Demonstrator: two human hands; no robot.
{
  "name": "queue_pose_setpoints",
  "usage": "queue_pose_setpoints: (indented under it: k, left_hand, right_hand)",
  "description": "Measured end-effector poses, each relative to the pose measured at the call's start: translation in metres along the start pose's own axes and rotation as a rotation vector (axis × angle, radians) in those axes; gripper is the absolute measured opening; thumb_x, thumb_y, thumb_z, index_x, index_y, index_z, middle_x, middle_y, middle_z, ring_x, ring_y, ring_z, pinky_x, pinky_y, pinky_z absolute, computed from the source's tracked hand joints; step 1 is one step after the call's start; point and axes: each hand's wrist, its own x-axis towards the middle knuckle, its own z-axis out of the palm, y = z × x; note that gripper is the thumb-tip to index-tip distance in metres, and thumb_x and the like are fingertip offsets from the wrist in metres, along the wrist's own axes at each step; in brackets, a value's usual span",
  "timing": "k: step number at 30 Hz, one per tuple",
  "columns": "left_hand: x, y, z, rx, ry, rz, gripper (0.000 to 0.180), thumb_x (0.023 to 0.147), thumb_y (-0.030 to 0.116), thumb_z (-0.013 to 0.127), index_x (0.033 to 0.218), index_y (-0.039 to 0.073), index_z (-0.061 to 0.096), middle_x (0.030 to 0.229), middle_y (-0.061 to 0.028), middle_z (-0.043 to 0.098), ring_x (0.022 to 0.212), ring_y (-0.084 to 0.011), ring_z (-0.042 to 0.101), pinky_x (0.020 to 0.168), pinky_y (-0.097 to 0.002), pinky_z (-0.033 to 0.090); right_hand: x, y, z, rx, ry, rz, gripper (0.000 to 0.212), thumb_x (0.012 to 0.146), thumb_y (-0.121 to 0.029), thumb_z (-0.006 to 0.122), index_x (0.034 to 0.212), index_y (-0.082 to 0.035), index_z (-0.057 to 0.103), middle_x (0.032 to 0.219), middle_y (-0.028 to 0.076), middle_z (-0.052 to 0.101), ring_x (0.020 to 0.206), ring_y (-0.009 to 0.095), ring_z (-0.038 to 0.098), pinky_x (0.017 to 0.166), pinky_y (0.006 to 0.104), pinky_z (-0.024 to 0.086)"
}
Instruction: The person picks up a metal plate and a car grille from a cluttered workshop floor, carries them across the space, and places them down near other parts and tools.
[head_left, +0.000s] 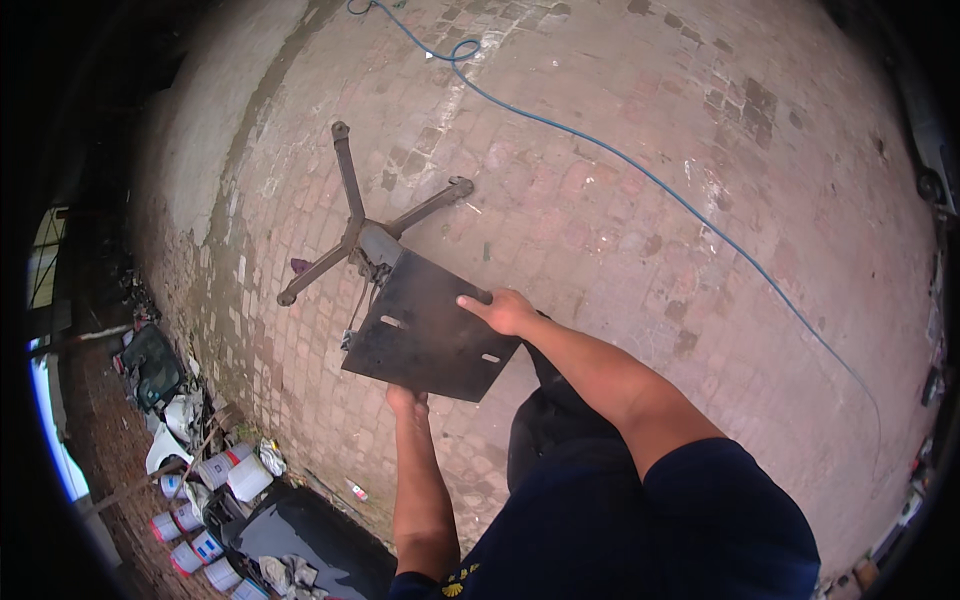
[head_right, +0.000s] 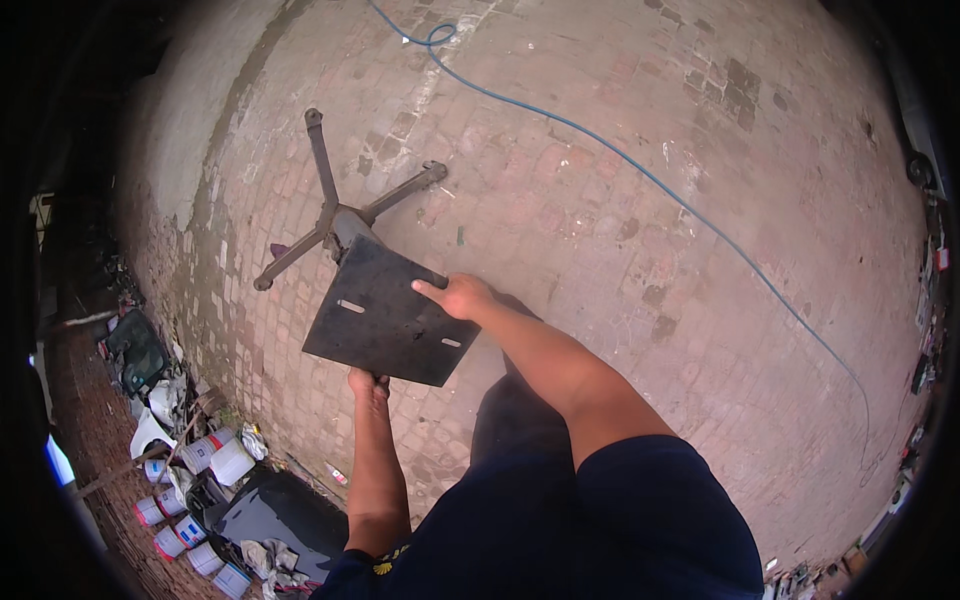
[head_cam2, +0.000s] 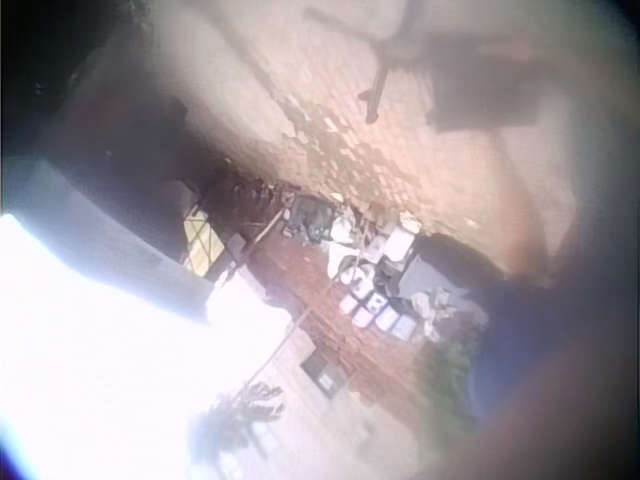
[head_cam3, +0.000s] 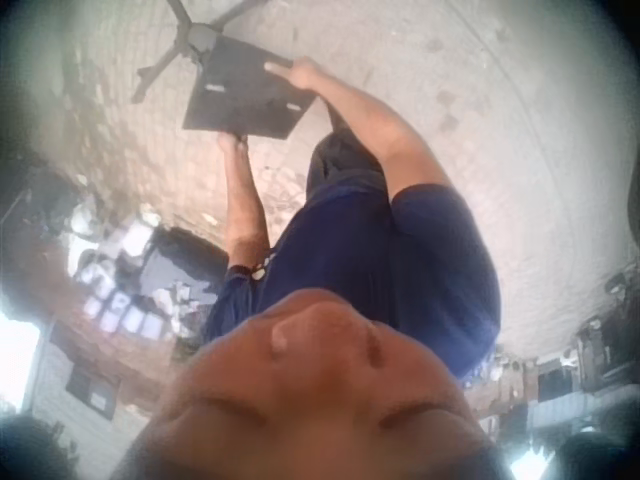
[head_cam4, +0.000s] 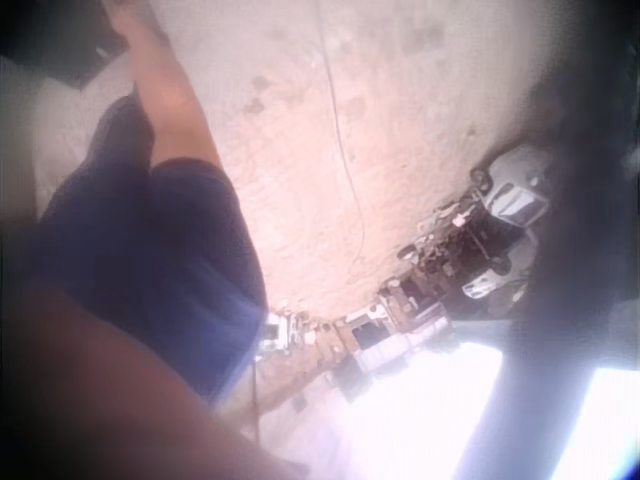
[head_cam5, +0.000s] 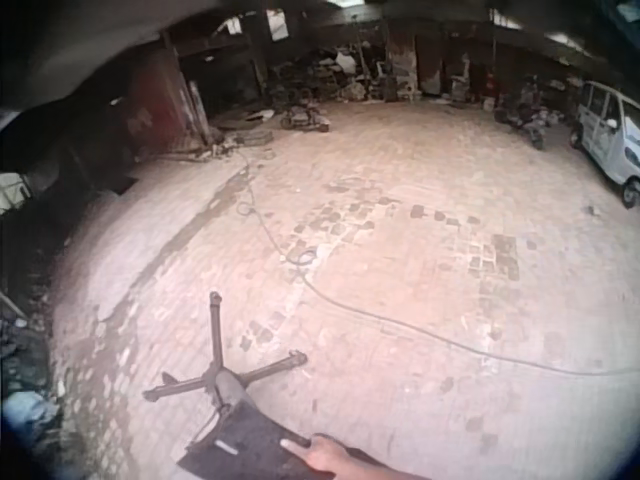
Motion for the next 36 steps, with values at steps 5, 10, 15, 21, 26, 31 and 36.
queue_pose_setpoints:
  k: [5,10,15,21,26,31,36]
  left_hand:
    - [-0.079,-0.082,-0.030,0.071,0.043,-0.018,0.027,0.095,0.030,0.057,0.109,0.007,0.062,0.095,-0.0063,0.068,0.070,-0.0197,0.067,0.046,-0.0278,0.048]
    - [-0.161,-0.172,-0.042,0.024,0.037,-0.035,0.028,0.096,0.033,0.054,0.106,0.008,0.064,0.087,-0.0056,0.068,0.056,-0.0161,0.061,0.039,-0.0260,0.041]
    - [-0.259,-0.284,-0.048,0.024,0.109,-0.112,0.025,0.094,0.031,0.055,0.101,0.009,0.065,0.072,-0.0047,0.066,0.040,-0.0116,0.049,0.033,-0.0237,0.027]
    - [-0.359,-0.392,-0.037,-0.045,0.141,-0.090,0.018,0.093,0.028,0.059,0.088,0.010,0.061,0.060,-0.0016,0.056,0.036,-0.0103,0.040,0.034,-0.0251,0.022]
    - [-0.427,-0.469,-0.025,-0.029,0.046,-0.006,0.017,0.092,0.025,0.054,0.081,0.012,0.055,0.056,0.0002,0.049,0.039,-0.0106,0.040,0.034,-0.0248,0.024]
    - [-0.511,-0.542,-0.026,-0.002,0.071,0.008,0.019,0.091,0.024,0.054,0.076,0.013,0.054,0.056,0.0007,0.049,0.039,-0.0105,0.038,0.035,-0.0261,0.022]
    - [-0.596,-0.625,-0.021,-0.009,0.132,-0.012,0.020,0.092,0.025,0.055,0.076,0.013,0.056,0.056,0.0000,0.050,0.038,-0.0109,0.037,0.035,-0.0267,0.021]
  right_hand:
    - [-0.081,0.088,-0.006,0.031,-0.051,0.035,0.094,0.079,-0.080,0.048,0.102,0.009,0.067,0.101,0.027,0.067,0.102,0.037,0.065,0.089,0.0429,0.049]
    - [-0.164,0.176,-0.039,0.005,-0.083,0.038,0.092,0.079,-0.080,0.048,0.102,0.008,0.066,0.101,0.026,0.068,0.101,0.038,0.064,0.089,0.0432,0.049]
    - [-0.235,0.269,-0.085,-0.033,-0.289,0.012,0.091,0.080,-0.081,0.045,0.102,0.005,0.068,0.097,0.025,0.068,0.100,0.036,0.065,0.088,0.0443,0.049]
    - [-0.322,0.357,-0.128,-0.145,-0.134,-0.022,0.097,0.078,-0.085,0.043,0.098,0.007,0.067,0.093,0.024,0.068,0.095,0.037,0.066,0.083,0.0443,0.050]
    - [-0.391,0.428,-0.156,-0.195,0.103,-0.022,0.097,0.077,-0.083,0.046,0.096,0.010,0.067,0.101,0.028,0.067,0.099,0.039,0.064,0.088,0.0452,0.049]
    - [-0.464,0.503,-0.194,-0.042,-0.030,0.049,0.097,0.079,-0.080,0.049,0.100,0.013,0.066,0.107,0.030,0.065,0.106,0.038,0.063,0.090,0.0448,0.048]
    - [-0.535,0.594,-0.236,-0.045,-0.123,0.045,0.100,0.080,-0.079,0.047,0.111,0.015,0.061,0.113,0.033,0.062,0.111,0.041,0.060,0.093,0.0442,0.047]
